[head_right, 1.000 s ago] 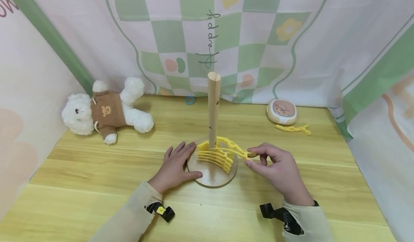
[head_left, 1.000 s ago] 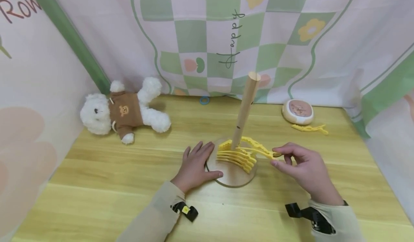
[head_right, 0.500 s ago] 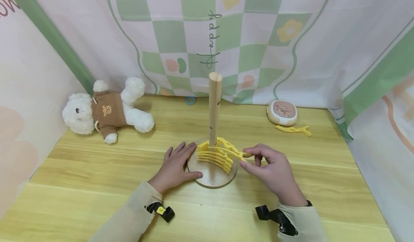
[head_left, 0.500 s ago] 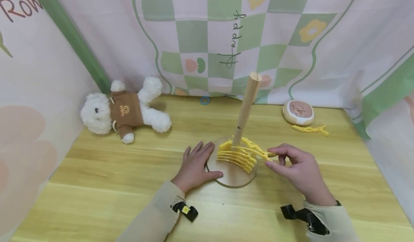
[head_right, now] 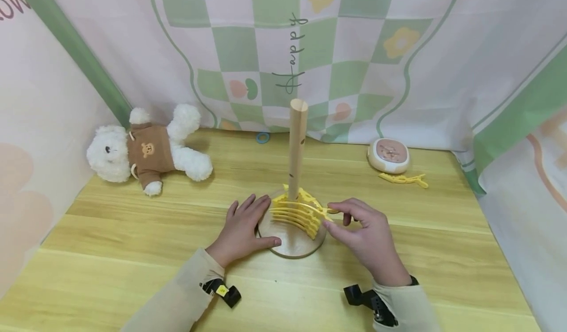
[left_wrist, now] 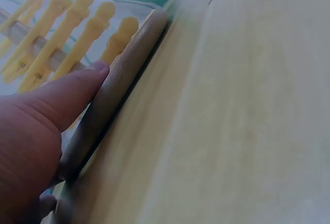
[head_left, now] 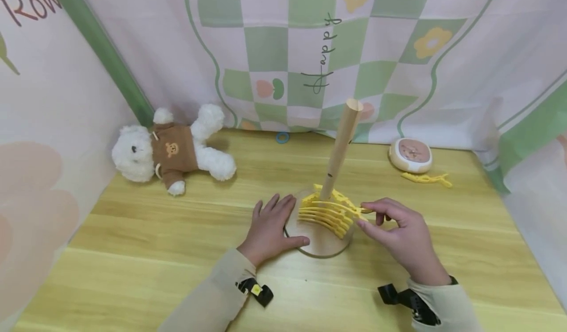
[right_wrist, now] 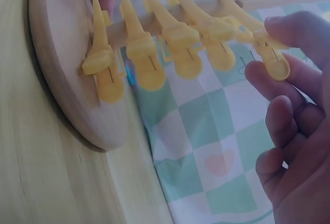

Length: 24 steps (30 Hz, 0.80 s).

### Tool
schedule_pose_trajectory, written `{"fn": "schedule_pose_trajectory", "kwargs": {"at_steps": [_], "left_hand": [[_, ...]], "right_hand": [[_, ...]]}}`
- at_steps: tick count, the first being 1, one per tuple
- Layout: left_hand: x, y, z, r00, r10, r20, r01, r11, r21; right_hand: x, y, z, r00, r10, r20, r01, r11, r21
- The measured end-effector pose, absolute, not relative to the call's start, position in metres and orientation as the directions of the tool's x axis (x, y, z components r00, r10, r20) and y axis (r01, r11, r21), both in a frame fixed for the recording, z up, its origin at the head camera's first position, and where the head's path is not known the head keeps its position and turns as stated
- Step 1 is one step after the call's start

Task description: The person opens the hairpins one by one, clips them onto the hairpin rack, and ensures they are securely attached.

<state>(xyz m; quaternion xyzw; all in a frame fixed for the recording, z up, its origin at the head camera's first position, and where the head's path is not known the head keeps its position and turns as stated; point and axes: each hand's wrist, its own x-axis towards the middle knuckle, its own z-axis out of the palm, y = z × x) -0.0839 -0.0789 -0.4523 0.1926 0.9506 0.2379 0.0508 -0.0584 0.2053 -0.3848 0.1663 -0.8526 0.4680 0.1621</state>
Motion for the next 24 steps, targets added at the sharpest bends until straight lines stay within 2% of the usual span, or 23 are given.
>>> {"fn": "schedule_pose_trajectory", "kwargs": {"at_steps": [11, 18, 24], "left_hand": [[-0.081, -0.075, -0.445, -0.918, 0.397, -0.01, 0.353, 0.828, 0.436], [-0.081, -0.074, -0.448, -0.913, 0.407, -0.01, 0.366, 0.832, 0.417], [-0.079, -0.074, -0.445, -0.915, 0.404, -0.006, 0.366, 0.834, 0.413]], "right_hand": [[-0.062, 0.194, -0.386, -0.815, -0.183, 0.549, -0.554, 0.522, -0.649], [-0.063, 0.19, -0.389, -0.791, -0.184, 0.583, -0.584, 0.51, -0.632], [-0.065, 0.19, -0.393, -0.797, -0.197, 0.57, -0.582, 0.498, -0.642]]}}
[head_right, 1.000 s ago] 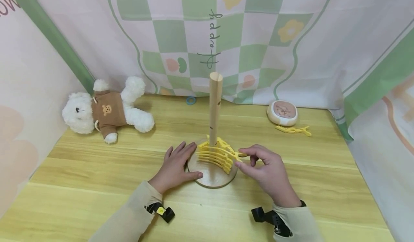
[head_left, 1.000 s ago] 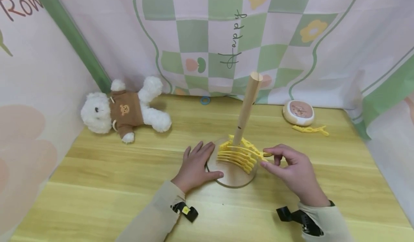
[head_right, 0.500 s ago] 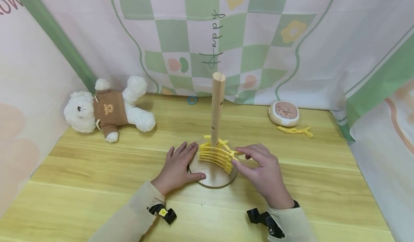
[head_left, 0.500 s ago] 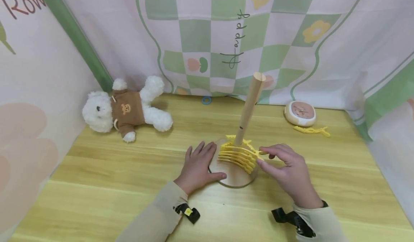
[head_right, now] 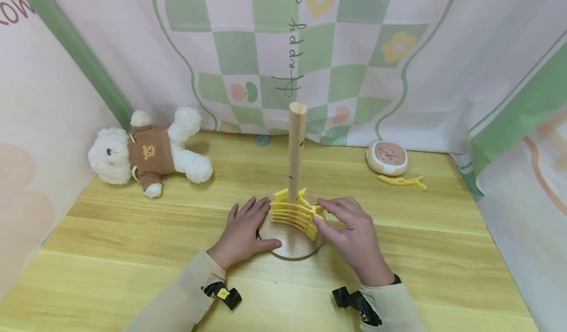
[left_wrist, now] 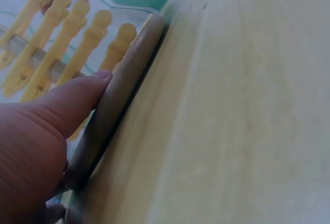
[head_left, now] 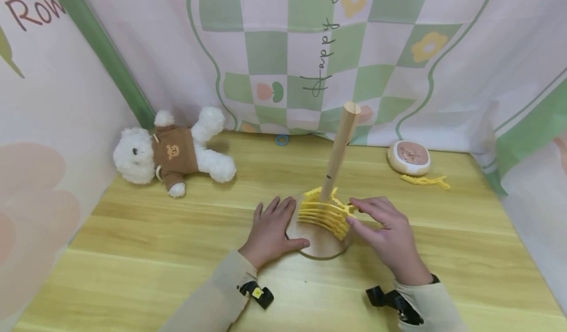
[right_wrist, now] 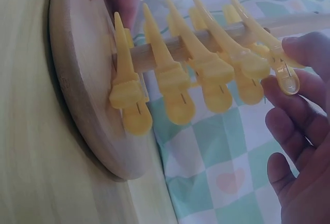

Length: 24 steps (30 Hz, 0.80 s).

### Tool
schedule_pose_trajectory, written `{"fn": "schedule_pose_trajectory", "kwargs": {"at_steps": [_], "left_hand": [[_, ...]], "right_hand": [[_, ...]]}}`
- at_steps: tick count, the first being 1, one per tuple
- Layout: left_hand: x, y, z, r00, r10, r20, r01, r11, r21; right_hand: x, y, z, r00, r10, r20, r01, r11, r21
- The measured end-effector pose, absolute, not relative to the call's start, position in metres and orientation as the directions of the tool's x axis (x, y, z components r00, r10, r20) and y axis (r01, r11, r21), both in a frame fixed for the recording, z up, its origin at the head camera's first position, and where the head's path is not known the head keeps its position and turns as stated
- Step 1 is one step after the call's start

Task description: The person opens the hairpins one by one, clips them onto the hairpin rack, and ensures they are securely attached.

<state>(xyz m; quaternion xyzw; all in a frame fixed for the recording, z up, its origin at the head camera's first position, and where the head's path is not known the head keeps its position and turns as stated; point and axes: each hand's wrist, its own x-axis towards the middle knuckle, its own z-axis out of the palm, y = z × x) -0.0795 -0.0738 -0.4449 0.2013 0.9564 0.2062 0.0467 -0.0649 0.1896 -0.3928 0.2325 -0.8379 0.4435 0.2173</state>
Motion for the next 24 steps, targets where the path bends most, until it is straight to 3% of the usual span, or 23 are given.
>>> {"fn": "schedule_pose_trajectory", "kwargs": {"at_steps": [12, 24], "left_hand": [[-0.0803, -0.0748, -0.4463, -0.912, 0.41, -0.007, 0.367, 0.823, 0.433], [-0.0795, -0.076, -0.4487, -0.91, 0.414, -0.006, 0.368, 0.816, 0.446]], "right_hand": [[-0.0695, 0.1888, -0.3962, -0.698, -0.253, 0.67, -0.677, 0.537, -0.503], [-0.0674, 0.1925, -0.396, -0.769, -0.23, 0.596, -0.615, 0.522, -0.592]]}}
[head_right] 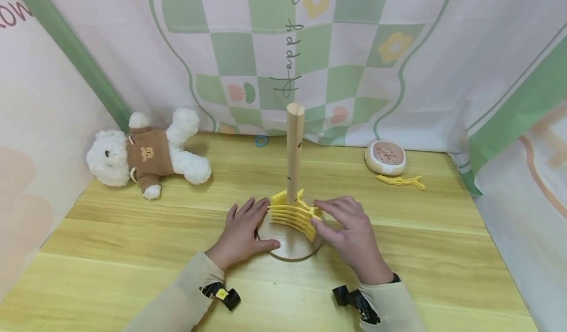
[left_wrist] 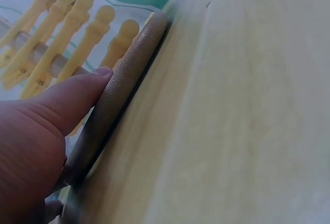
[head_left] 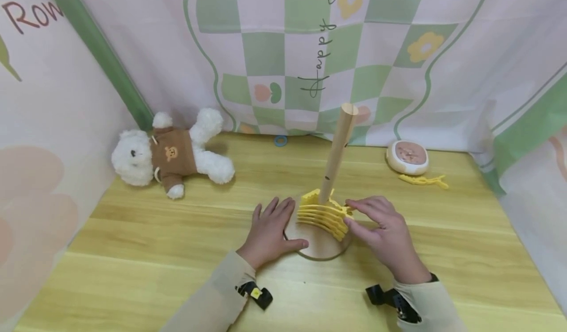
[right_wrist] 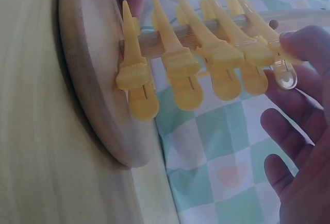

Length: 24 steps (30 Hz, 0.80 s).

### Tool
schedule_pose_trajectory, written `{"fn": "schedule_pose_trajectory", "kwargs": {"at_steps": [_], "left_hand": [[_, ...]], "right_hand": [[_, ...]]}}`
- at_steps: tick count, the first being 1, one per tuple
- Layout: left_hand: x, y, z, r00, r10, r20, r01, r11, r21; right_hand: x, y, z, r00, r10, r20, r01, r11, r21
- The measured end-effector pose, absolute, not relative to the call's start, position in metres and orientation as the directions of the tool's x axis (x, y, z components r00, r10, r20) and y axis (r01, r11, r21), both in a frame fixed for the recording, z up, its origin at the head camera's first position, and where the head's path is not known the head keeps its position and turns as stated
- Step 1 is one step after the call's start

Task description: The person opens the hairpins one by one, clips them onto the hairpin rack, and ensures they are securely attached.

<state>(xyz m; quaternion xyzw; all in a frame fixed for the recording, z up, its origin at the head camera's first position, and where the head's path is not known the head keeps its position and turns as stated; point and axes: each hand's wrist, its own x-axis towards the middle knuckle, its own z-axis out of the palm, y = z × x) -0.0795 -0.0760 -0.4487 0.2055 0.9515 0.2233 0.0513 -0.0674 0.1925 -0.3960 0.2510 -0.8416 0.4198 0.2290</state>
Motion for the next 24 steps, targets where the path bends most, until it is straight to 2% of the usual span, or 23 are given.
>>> {"fn": "schedule_pose_trajectory", "kwargs": {"at_steps": [5, 10, 15, 24], "left_hand": [[-0.08, -0.077, -0.449, -0.912, 0.411, -0.009, 0.363, 0.815, 0.451], [-0.081, -0.077, -0.45, -0.911, 0.411, -0.007, 0.362, 0.811, 0.46], [-0.081, -0.077, -0.449, -0.911, 0.412, -0.014, 0.36, 0.814, 0.456], [-0.081, -0.077, -0.451, -0.913, 0.409, -0.011, 0.356, 0.808, 0.469]], "right_hand": [[-0.067, 0.196, -0.4, -0.825, -0.183, 0.535, -0.55, 0.478, -0.685], [-0.07, 0.204, -0.405, -0.836, -0.072, 0.543, -0.517, 0.434, -0.738], [-0.08, 0.221, -0.417, -0.831, 0.054, 0.553, -0.456, 0.502, -0.735], [-0.091, 0.261, -0.444, -0.842, 0.241, 0.482, -0.269, 0.588, -0.763]]}}
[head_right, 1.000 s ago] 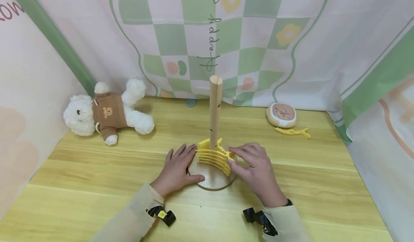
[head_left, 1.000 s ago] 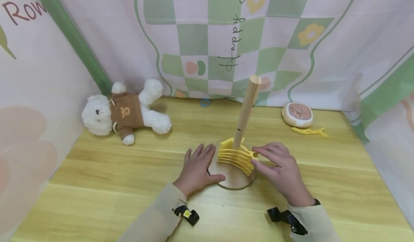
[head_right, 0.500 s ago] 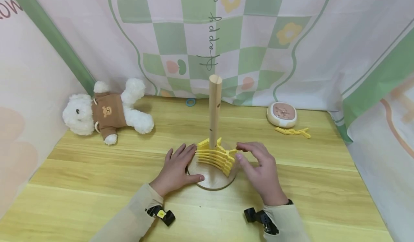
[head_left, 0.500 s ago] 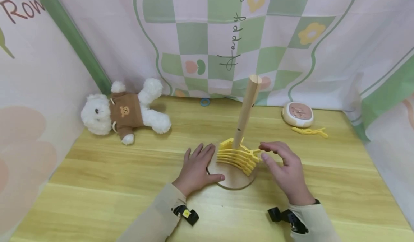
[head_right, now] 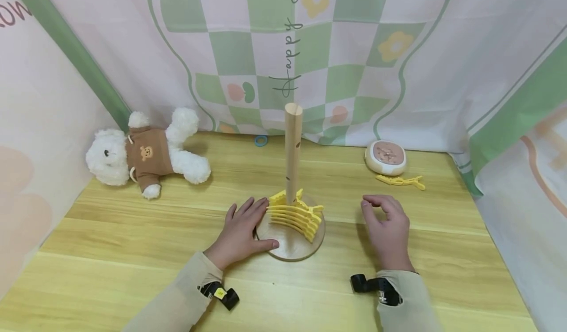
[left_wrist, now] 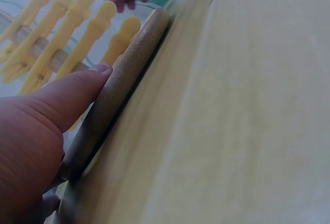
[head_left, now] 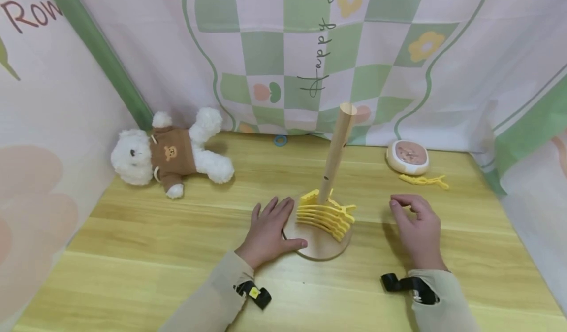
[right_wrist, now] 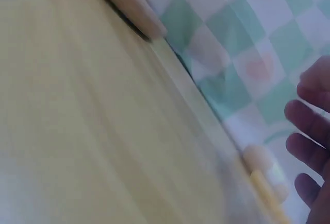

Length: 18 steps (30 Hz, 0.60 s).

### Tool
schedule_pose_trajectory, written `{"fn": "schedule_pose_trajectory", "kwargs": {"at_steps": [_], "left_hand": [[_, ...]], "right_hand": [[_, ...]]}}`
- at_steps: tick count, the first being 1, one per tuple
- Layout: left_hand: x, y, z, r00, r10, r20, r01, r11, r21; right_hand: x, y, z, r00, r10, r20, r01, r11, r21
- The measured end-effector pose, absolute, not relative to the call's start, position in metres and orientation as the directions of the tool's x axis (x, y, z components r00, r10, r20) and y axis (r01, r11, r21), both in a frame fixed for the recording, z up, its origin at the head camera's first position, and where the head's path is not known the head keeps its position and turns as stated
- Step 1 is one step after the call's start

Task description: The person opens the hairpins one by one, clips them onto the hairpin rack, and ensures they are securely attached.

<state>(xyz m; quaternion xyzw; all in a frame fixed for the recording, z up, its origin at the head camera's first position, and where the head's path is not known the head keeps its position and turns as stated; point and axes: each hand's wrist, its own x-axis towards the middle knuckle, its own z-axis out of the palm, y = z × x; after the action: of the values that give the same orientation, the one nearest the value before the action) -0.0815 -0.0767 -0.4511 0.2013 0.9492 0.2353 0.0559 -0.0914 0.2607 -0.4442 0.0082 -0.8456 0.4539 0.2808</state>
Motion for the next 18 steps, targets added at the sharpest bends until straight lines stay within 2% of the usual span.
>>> {"fn": "schedule_pose_trajectory", "kwargs": {"at_steps": [5, 11, 14, 18], "left_hand": [[-0.081, -0.078, -0.451, -0.911, 0.413, -0.002, 0.363, 0.803, 0.473], [-0.08, -0.077, -0.453, -0.917, 0.399, 0.003, 0.351, 0.804, 0.48], [-0.08, -0.077, -0.453, -0.923, 0.385, 0.001, 0.334, 0.801, 0.497], [-0.081, -0.076, -0.452, -0.929, 0.37, -0.004, 0.313, 0.792, 0.525]], "right_hand": [[-0.098, 0.288, -0.455, -0.826, 0.35, 0.442, -0.143, 0.627, -0.766], [-0.103, 0.319, -0.459, -0.843, 0.473, 0.258, 0.091, 0.597, -0.797], [-0.105, 0.328, -0.457, -0.866, 0.458, 0.204, 0.126, 0.593, -0.796], [-0.111, 0.334, -0.454, -0.913, 0.368, 0.174, 0.107, 0.629, -0.77]]}}
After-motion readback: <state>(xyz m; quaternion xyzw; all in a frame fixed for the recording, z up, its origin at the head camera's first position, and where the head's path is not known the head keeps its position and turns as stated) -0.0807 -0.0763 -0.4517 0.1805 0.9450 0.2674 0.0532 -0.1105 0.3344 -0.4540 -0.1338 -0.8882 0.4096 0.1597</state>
